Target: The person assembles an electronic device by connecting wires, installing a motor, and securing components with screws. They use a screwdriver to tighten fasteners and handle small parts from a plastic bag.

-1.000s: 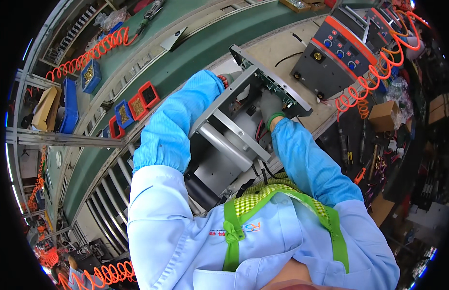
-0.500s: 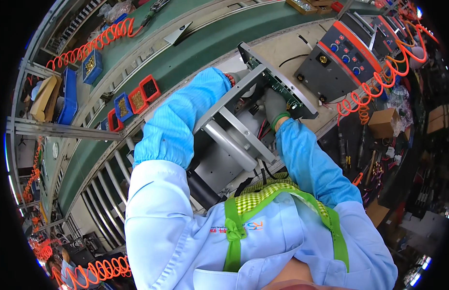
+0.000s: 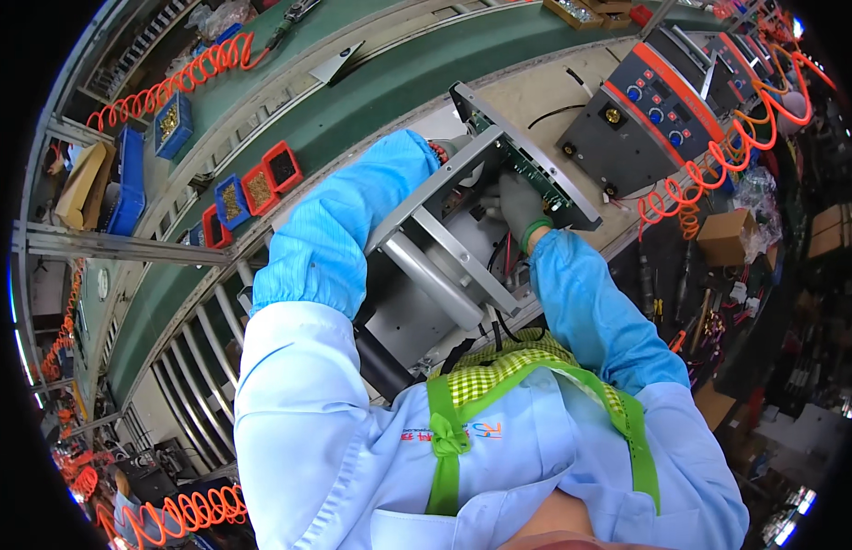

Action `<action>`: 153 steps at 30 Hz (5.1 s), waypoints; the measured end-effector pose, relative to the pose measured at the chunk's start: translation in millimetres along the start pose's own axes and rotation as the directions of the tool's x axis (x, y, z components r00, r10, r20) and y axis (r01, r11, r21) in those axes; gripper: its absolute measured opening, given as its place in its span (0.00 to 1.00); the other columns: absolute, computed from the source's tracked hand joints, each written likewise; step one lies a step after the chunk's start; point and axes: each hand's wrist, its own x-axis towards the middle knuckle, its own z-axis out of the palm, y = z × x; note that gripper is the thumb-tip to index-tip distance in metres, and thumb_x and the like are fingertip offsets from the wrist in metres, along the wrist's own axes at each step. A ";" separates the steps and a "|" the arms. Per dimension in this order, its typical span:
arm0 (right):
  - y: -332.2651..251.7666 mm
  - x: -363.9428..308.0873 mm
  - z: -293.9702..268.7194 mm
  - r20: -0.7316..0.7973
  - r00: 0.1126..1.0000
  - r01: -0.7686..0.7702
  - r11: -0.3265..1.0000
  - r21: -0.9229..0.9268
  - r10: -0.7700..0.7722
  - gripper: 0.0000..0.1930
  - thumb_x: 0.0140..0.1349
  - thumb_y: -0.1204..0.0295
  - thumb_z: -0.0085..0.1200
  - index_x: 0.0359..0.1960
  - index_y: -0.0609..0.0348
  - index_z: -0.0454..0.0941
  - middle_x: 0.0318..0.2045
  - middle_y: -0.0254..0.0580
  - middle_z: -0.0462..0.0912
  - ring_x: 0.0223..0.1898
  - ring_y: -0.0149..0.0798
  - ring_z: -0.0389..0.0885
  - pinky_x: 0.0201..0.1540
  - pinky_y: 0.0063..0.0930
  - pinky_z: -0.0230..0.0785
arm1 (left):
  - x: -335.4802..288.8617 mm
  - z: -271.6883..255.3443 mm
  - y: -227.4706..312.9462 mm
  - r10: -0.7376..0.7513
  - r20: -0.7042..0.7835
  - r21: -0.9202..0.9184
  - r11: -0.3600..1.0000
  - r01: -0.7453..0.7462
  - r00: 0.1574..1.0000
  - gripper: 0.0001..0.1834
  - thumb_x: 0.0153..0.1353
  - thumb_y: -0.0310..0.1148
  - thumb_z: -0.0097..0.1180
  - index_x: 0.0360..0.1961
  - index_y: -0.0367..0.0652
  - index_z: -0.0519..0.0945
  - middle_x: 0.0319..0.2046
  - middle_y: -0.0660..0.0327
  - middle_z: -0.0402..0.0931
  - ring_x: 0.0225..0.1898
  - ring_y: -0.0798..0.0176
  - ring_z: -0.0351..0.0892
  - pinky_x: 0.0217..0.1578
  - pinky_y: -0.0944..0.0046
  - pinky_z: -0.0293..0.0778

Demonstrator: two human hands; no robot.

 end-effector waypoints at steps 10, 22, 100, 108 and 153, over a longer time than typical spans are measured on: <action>13.2 14.6 -11.6 0.038 0.993 0.113 0.986 -0.124 -0.109 0.15 0.66 0.66 0.39 0.33 0.63 0.77 0.26 0.43 0.81 0.25 0.33 0.79 0.25 0.24 0.71 | 14.3 -2.9 5.0 0.024 -0.032 0.021 0.999 -0.024 0.999 0.17 0.60 0.41 0.54 0.45 0.42 0.82 0.39 0.51 0.82 0.41 0.56 0.81 0.43 0.58 0.74; 7.6 9.6 1.8 -0.091 0.994 0.056 0.998 0.015 -0.054 0.12 0.66 0.66 0.41 0.37 0.62 0.73 0.28 0.46 0.81 0.20 0.36 0.78 0.22 0.28 0.72 | 19.1 4.1 10.5 0.037 -0.068 0.037 0.999 -0.034 0.997 0.17 0.60 0.41 0.54 0.45 0.42 0.82 0.39 0.52 0.82 0.40 0.56 0.81 0.42 0.58 0.74; -16.9 -112.5 -110.1 0.932 -0.276 0.958 -0.145 0.247 -0.235 0.12 0.57 0.69 0.57 0.43 0.51 0.76 0.31 0.38 0.80 0.37 0.43 0.80 0.59 0.47 0.62 | -4.9 368.7 259.0 -0.327 -0.787 -0.616 0.367 -0.697 0.523 0.49 0.59 0.56 0.58 0.67 0.32 0.51 0.61 0.43 0.61 0.64 0.52 0.61 0.63 0.57 0.60; -111.0 -141.4 -188.2 0.945 0.124 0.925 0.380 -0.001 -0.301 0.20 0.56 0.82 0.59 0.51 0.59 0.73 0.33 0.37 0.79 0.31 0.29 0.79 0.31 0.25 0.71 | 5.0 362.5 244.8 -0.226 -0.853 -0.438 0.800 -0.410 0.470 0.28 0.67 0.39 0.49 0.63 0.34 0.62 0.51 0.45 0.74 0.55 0.55 0.74 0.57 0.58 0.67; 8.7 -63.2 -196.5 0.802 0.524 0.823 -0.070 -0.563 -0.287 0.12 0.67 0.61 0.46 0.39 0.55 0.75 0.31 0.55 0.80 0.35 0.60 0.78 0.35 0.52 0.68 | 58.3 270.3 114.1 -0.785 -0.615 -0.583 0.393 -0.712 0.070 0.14 0.55 0.30 0.54 0.42 0.34 0.78 0.32 0.58 0.78 0.32 0.66 0.77 0.36 0.67 0.74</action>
